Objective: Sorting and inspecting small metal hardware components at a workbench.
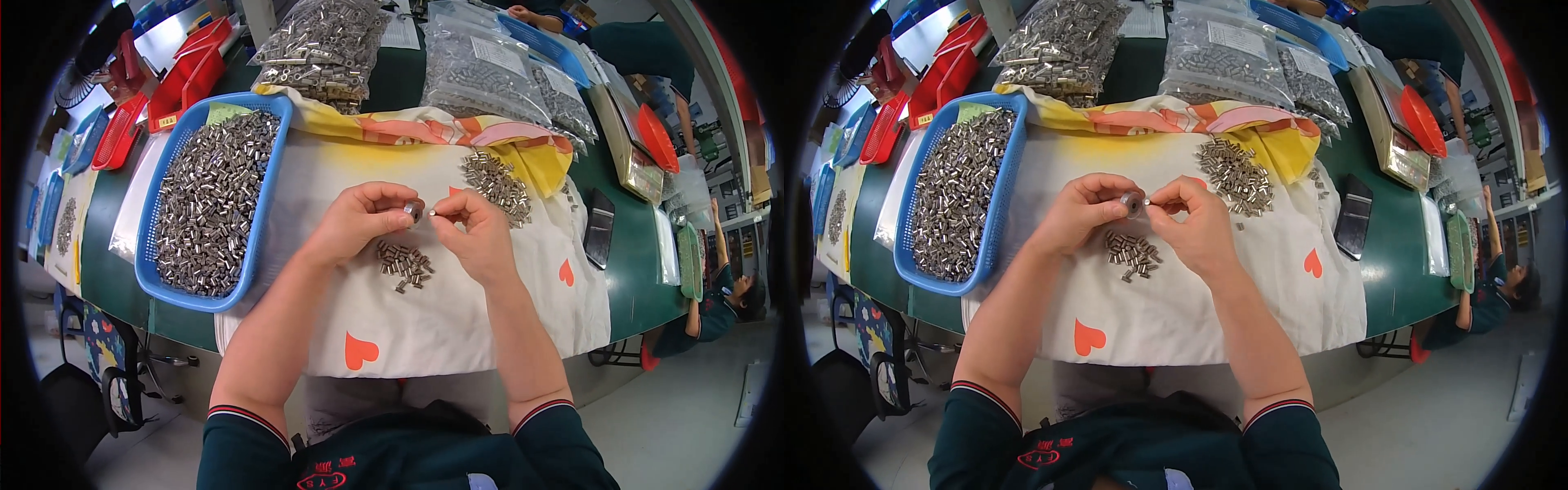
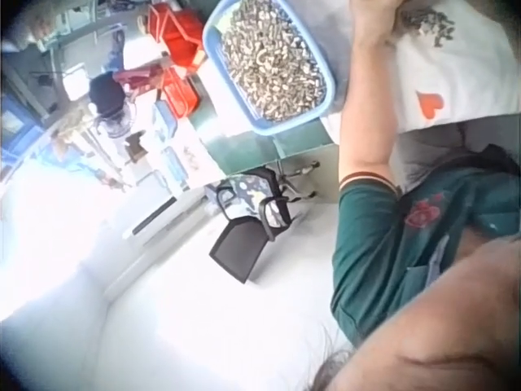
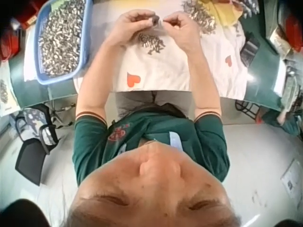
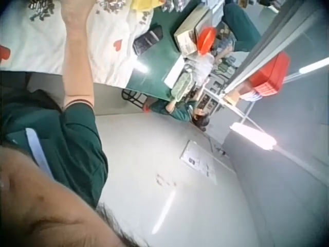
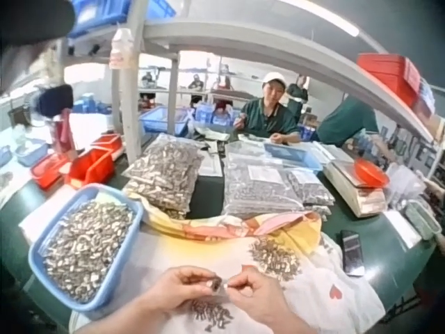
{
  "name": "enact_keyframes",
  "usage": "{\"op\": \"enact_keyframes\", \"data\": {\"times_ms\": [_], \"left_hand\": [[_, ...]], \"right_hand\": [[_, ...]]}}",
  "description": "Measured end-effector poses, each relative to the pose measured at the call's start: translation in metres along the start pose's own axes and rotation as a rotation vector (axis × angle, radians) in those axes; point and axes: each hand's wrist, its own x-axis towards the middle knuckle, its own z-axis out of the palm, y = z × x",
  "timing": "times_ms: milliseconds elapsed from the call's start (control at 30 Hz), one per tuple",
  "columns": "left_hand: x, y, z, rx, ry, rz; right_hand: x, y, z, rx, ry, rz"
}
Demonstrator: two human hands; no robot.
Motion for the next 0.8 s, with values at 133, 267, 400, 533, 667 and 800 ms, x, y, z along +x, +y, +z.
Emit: {"op": "enact_keyframes", "data": {"times_ms": [133, 267, 400, 533, 667, 800], "left_hand": [[0.002, 0.0, 0.004, 0.091, 0.012, 0.033], [0.001, 0.0, 0.006, 0.135, -0.008, -0.006], [0.0, -0.001, 0.01, 0.204, 0.002, 0.003], [-0.004, 0.002, 0.02, 0.245, 0.065, -0.045], [-0.005, 0.003, 0.019, 0.306, 0.07, 0.019], [-0.005, 0.003, 0.014, 0.322, 0.018, -0.051]], "right_hand": [[0.0, 0.004, -0.002, -0.039, 0.001, -0.115], [-0.002, 0.004, -0.003, -0.202, -0.03, -0.2], [-0.005, 0.002, -0.001, -0.31, 0.008, -0.288], [-0.008, 0.004, 0.005, -0.588, 0.092, -0.529], [-0.008, 0.0, -0.001, -0.461, 0.033, -0.431], [-0.007, -0.008, -0.01, -0.196, -0.141, -0.014]]}}
